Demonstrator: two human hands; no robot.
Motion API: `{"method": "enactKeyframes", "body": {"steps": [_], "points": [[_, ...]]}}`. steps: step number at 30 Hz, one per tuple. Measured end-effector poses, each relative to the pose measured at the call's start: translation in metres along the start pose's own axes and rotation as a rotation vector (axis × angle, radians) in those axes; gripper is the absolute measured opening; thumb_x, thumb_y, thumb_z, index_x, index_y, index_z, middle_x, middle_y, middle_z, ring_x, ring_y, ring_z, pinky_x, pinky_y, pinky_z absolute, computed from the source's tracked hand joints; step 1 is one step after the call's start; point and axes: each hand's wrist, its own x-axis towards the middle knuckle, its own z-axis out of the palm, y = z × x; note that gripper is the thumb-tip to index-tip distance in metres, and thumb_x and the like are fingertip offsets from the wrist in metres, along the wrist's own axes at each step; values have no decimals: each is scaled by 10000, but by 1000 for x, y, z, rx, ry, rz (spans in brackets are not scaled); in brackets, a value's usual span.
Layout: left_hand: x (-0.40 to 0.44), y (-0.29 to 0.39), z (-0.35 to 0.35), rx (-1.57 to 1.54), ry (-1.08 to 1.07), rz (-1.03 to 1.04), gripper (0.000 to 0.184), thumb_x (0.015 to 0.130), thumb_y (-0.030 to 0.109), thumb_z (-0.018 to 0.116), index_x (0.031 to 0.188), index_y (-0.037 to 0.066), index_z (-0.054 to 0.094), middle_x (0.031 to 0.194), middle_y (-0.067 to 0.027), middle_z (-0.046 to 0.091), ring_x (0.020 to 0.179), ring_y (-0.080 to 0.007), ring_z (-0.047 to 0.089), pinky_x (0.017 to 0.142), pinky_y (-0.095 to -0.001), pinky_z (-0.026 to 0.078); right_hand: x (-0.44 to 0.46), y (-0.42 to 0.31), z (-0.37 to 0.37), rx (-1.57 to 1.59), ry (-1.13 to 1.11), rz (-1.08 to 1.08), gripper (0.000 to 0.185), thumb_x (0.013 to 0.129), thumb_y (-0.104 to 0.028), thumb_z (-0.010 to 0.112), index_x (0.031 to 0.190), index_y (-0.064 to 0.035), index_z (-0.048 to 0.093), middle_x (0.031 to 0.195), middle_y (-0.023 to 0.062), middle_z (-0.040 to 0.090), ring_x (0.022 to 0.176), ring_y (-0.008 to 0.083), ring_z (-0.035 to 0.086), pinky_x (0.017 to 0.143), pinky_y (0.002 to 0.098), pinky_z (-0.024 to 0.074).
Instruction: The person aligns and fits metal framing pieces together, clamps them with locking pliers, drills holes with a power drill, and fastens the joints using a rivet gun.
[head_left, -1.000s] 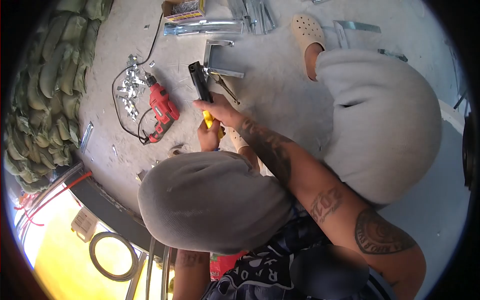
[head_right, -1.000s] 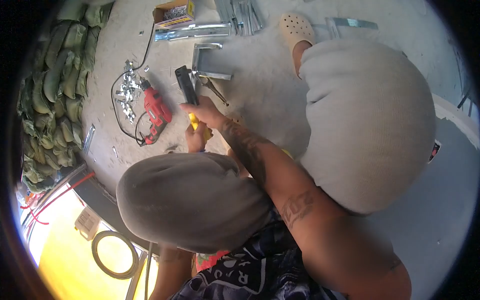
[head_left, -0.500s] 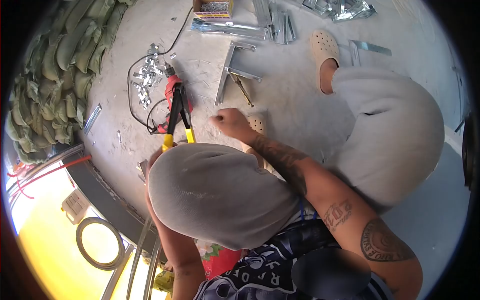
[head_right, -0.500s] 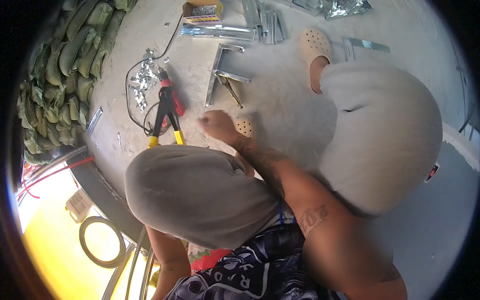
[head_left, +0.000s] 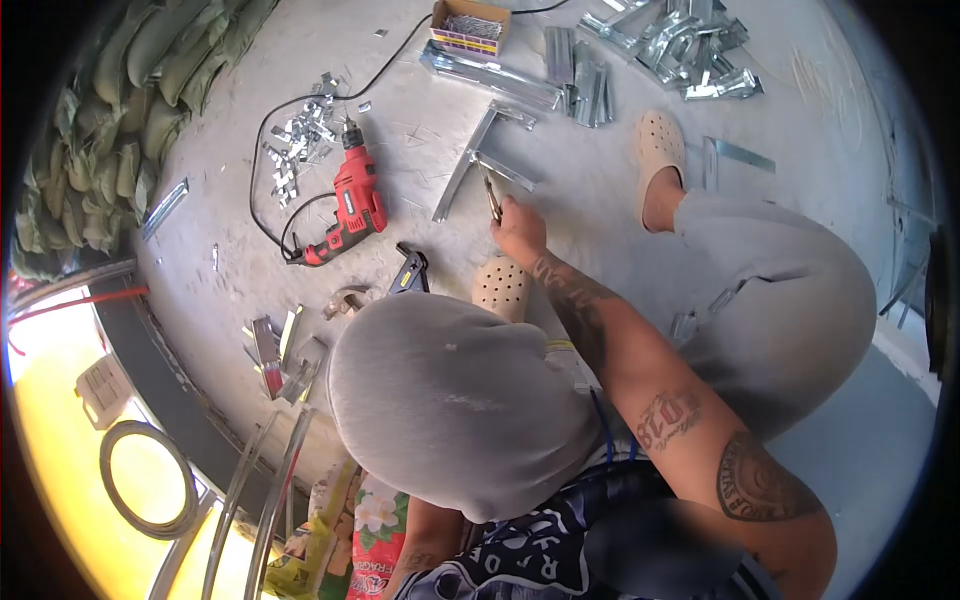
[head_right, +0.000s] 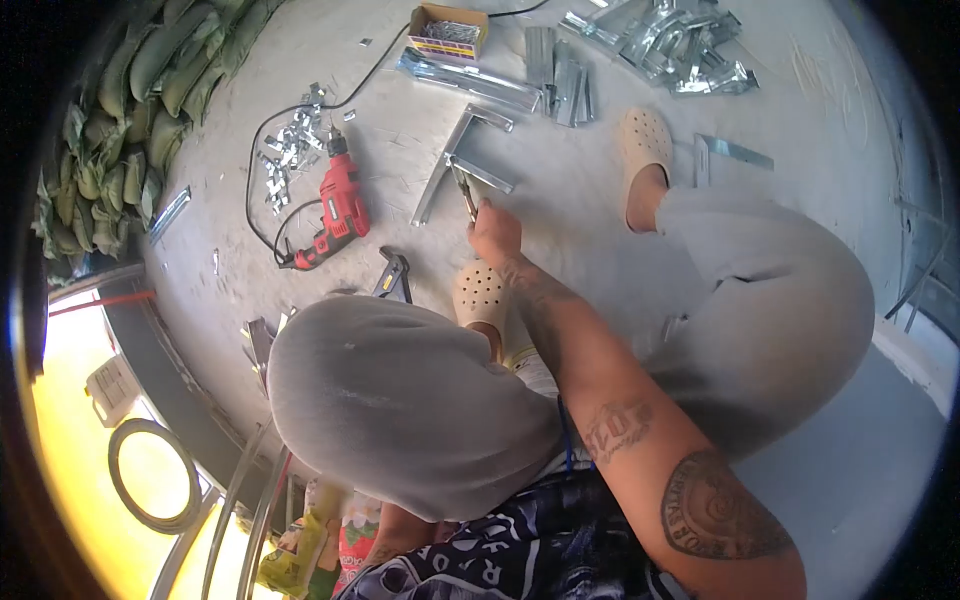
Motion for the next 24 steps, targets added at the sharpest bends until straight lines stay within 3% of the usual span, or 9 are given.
{"method": "enactKeyframes", "body": {"steps": [4, 6, 8, 10, 14, 16, 20, 22, 24], "points": [[27, 11, 32, 115, 75, 144, 409, 1041, 393, 403, 1135, 38, 582, 871, -77, 646, 750, -177, 635, 684, -326, 499, -5, -20, -32, 71, -9, -112, 259, 797, -262, 692, 949, -59, 641, 842, 160, 700, 821, 372, 679, 758, 465, 529], [53, 26, 50, 93, 76, 227, 423, 1046, 405, 389, 1141, 40, 580, 875, -79, 646, 752, -177, 635, 685, -328, 499, -11, -35, -53, 190, -32, -16, 240, 779, -265, 686, 874, -46, 669, 823, 172, 700, 816, 368, 681, 743, 460, 535], [91, 44, 76, -86, -25, 259, 438, 1051, 417, 375, 1148, 41, 578, 879, -80, 645, 754, -177, 635, 686, -331, 499, -13, -44, -65, 200, -27, 2, 246, 768, -276, 685, 846, -42, 678, 812, 176, 699, 811, 368, 682, 738, 456, 537], [133, 58, 95, -535, -299, 159, 382, 1059, 417, 398, 1091, 73, 560, 864, -59, 646, 739, -145, 620, 663, -266, 467, -10, -49, -69, 215, -24, 14, 255, 757, -286, 685, 818, -39, 687, 801, 180, 699, 807, 368, 683, 733, 452, 540], [165, 71, 121, -609, -427, 227, 404, 1066, 442, 357, 1089, 78, 531, 838, -45, 609, 709, -135, 581, 641, -271, 454, -7, -54, -78, 202, -4, 63, 270, 742, -311, 681, 774, -44, 697, 792, 177, 699, 788, 371, 684, 731, 445, 542], [163, 75, 127, -810, -456, 218, 411, 1060, 460, 362, 1052, 82, 524, 790, -29, 562, 664, -118, 533, 630, -277, 452, -4, -54, -81, 177, -55, 65, 269, 756, -304, 670, 778, -37, 697, 798, 170, 703, 783, 371, 687, 723, 456, 540], [152, 83, 130, -773, -386, 251, 356, 1070, 398, 376, 1055, 73, 519, 766, -20, 533, 636, -112, 502, 614, -269, 441, -4, -51, -78, 66, 14, -77, 268, 784, -279, 652, 782, -14, 699, 799, 184, 701, 795, 367, 691, 718, 462, 541], [153, 78, 132, -550, -239, 424, 299, 1076, 319, 389, 1032, 53, 519, 787, -35, 560, 653, -119, 527, 616, -276, 447, -6, -56, -86, -23, -55, -110, 281, 803, -270, 669, 818, 10, 688, 794, 215, 691, 805, 379, 687, 733, 458, 541], [163, 64, 131, -419, -166, 379, 288, 1076, 293, 388, 1019, 43, 519, 804, -46, 578, 667, -126, 541, 623, -280, 454, -8, -62, -91, -17, -14, -124, 279, 806, -262, 670, 817, 16, 686, 799, 228, 688, 809, 389, 683, 736, 465, 540]]}}
